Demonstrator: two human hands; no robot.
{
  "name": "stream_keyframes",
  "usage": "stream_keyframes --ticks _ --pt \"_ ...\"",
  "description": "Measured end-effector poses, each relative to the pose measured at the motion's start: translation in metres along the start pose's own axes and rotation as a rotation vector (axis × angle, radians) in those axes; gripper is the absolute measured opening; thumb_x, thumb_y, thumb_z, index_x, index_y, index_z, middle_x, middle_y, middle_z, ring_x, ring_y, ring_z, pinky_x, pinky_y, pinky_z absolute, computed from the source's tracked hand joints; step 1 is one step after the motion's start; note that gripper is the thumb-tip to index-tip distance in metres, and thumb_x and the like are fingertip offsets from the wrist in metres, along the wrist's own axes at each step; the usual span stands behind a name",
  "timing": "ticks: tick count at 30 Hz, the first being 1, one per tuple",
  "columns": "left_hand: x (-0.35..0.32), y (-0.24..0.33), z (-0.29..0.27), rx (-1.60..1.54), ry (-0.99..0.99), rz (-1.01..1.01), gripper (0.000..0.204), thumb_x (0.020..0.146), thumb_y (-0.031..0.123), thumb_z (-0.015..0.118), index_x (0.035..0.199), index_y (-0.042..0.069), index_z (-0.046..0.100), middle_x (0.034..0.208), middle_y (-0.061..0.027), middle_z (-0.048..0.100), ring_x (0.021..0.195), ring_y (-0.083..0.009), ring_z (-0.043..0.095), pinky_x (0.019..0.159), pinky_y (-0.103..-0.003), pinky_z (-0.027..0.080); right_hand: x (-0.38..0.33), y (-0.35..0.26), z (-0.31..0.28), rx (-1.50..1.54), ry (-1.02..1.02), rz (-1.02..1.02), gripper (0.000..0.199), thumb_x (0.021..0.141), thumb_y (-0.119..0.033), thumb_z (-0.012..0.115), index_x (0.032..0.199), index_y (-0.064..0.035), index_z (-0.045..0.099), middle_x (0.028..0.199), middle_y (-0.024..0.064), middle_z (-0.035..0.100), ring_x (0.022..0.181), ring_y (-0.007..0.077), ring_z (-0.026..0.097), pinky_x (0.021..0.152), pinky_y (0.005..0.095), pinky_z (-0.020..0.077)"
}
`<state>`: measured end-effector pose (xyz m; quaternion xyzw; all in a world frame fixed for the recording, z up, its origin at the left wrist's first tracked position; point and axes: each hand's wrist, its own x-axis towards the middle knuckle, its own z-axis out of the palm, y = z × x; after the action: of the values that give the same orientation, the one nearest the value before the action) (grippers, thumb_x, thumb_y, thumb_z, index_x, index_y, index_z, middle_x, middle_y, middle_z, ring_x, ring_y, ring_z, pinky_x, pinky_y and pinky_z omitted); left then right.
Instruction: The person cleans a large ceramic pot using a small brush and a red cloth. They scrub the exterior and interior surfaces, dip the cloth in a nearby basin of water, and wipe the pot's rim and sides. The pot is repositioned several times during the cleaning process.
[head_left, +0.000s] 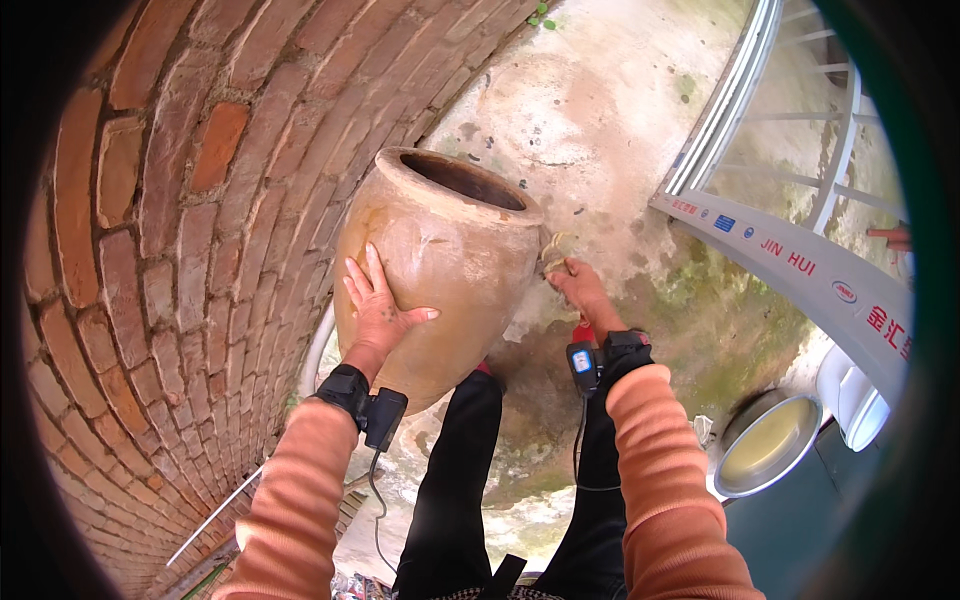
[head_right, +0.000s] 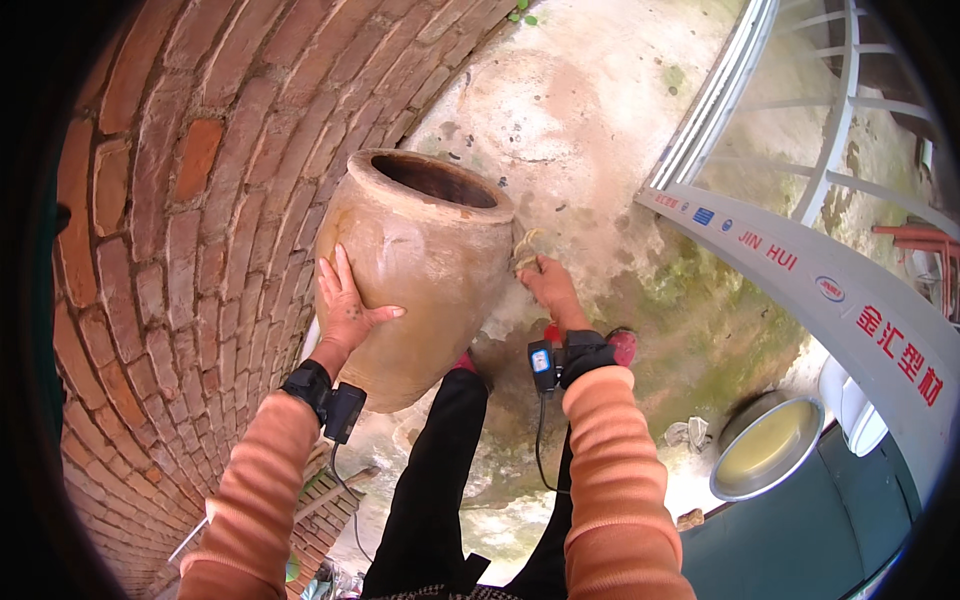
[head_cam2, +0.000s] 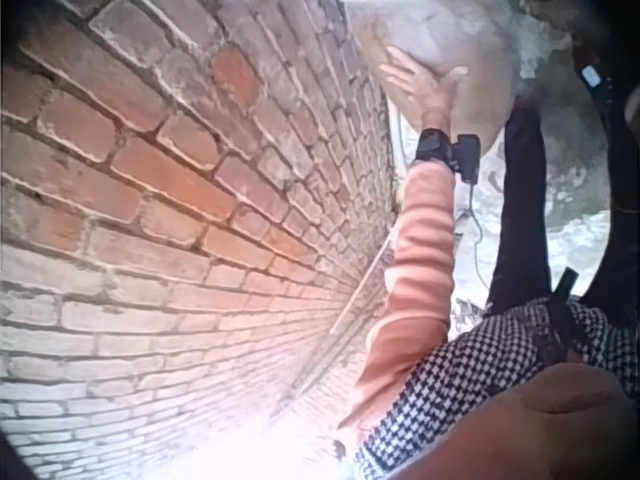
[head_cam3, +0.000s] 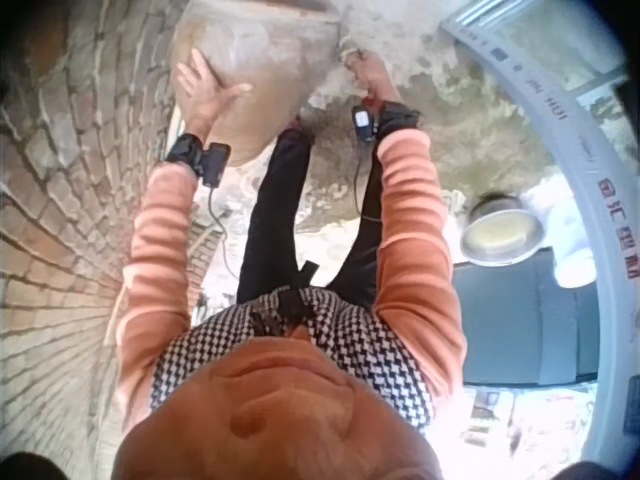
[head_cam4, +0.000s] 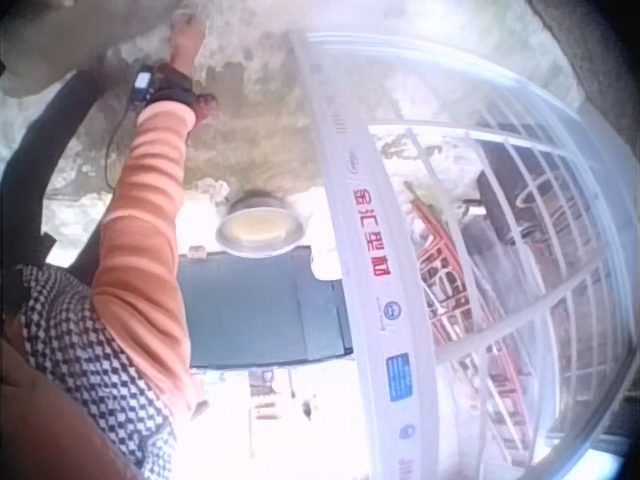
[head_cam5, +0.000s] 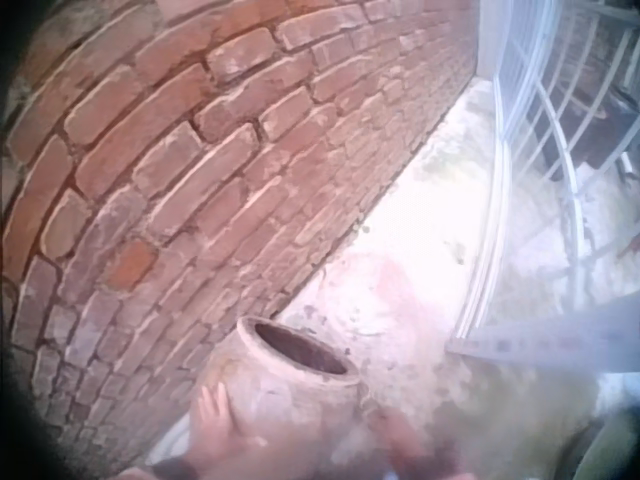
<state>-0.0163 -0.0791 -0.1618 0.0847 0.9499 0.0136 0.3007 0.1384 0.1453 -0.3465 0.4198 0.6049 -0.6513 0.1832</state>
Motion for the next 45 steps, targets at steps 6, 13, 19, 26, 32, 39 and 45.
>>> stream_keyframes --ticks 6,13,19,26,32,39,45 --pt "0.000 0.000 0.000 -0.036 -0.010 -0.024 0.141 0.044 0.040 0.087 0.143 0.019 -0.011 0.144 -0.0282 -0.013 0.133 -0.0493 -0.004 0.109 -0.049 0.014 0.009 -0.020 -0.011 0.067 0.000 -0.085 0.044 0.078 -0.022 0.062 0.115 0.0006 0.055 0.095 0.0166 0.065 0.084 0.0242 0.061 0.076 0.0321 0.0461" --pt "-0.002 0.003 0.000 -0.137 -0.015 -0.051 0.138 0.047 0.029 0.088 0.142 0.028 -0.011 0.146 -0.0181 -0.019 0.135 -0.0441 -0.009 0.098 -0.069 0.018 0.005 -0.031 -0.015 0.053 0.017 -0.168 0.047 0.077 -0.024 0.063 0.114 0.0032 0.055 0.094 0.0151 0.065 0.083 0.0218 0.061 0.075 0.0320 0.0463" --pt "-0.004 0.006 -0.003 -0.166 -0.049 -0.081 0.136 0.047 0.028 0.088 0.143 0.029 -0.008 0.146 -0.0181 -0.020 0.135 -0.0440 -0.010 0.097 -0.070 0.018 0.008 -0.021 -0.014 0.171 0.015 -0.098 0.041 0.080 -0.023 0.063 0.111 0.0033 0.057 0.088 0.0096 0.064 0.069 0.0168 0.056 0.061 0.0308 0.0462" --pt "-0.007 0.009 -0.011 -0.136 -0.105 -0.104 0.133 0.048 0.032 0.087 0.143 0.030 -0.006 0.147 -0.0185 -0.019 0.135 -0.0444 -0.006 0.097 -0.069 0.021 0.001 -0.062 -0.046 0.035 0.126 -0.052 0.051 0.081 -0.028 0.065 0.121 0.0005 0.051 0.087 0.0046 0.062 0.066 0.0112 0.056 0.050 0.0248 0.0426" --pt "-0.008 0.008 -0.013 -0.164 -0.114 -0.096 0.126 0.053 0.032 0.085 0.143 0.030 -0.003 0.147 -0.0178 -0.018 0.135 -0.0458 -0.007 0.096 -0.070 0.020 -0.033 -0.185 -0.040 0.163 -0.047 -0.182 0.037 0.084 -0.029 0.062 0.111 -0.0039 0.056 0.080 0.0003 0.061 0.061 0.0100 0.057 0.049 0.0232 0.0416" --pt "-0.007 0.004 -0.015 -0.166 -0.147 -0.076 0.124 0.055 0.034 0.084 0.144 0.031 -0.003 0.147 -0.0187 -0.017 0.135 -0.0456 -0.007 0.095 -0.070 0.020 -0.042 -0.249 0.032 -0.007 -0.294 -0.243 0.041 0.086 -0.025 0.062 0.115 0.0010 0.053 0.086 0.0028 0.061 0.060 0.0094 0.053 0.054 0.0229 0.0430" --pt "-0.008 0.000 -0.016 -0.209 -0.169 -0.047 0.121 0.057 0.033 0.083 0.144 0.031 -0.001 0.147 -0.0184 -0.018 0.135 -0.0451 -0.008 0.095 -0.072 0.018 -0.029 -0.277 0.049 -0.308 -0.108 -0.364 0.054 0.084 -0.024 0.062 0.125 0.0069 0.045 0.098 0.0112 0.064 0.079 0.0145 0.059 0.072 0.0244 0.0470"
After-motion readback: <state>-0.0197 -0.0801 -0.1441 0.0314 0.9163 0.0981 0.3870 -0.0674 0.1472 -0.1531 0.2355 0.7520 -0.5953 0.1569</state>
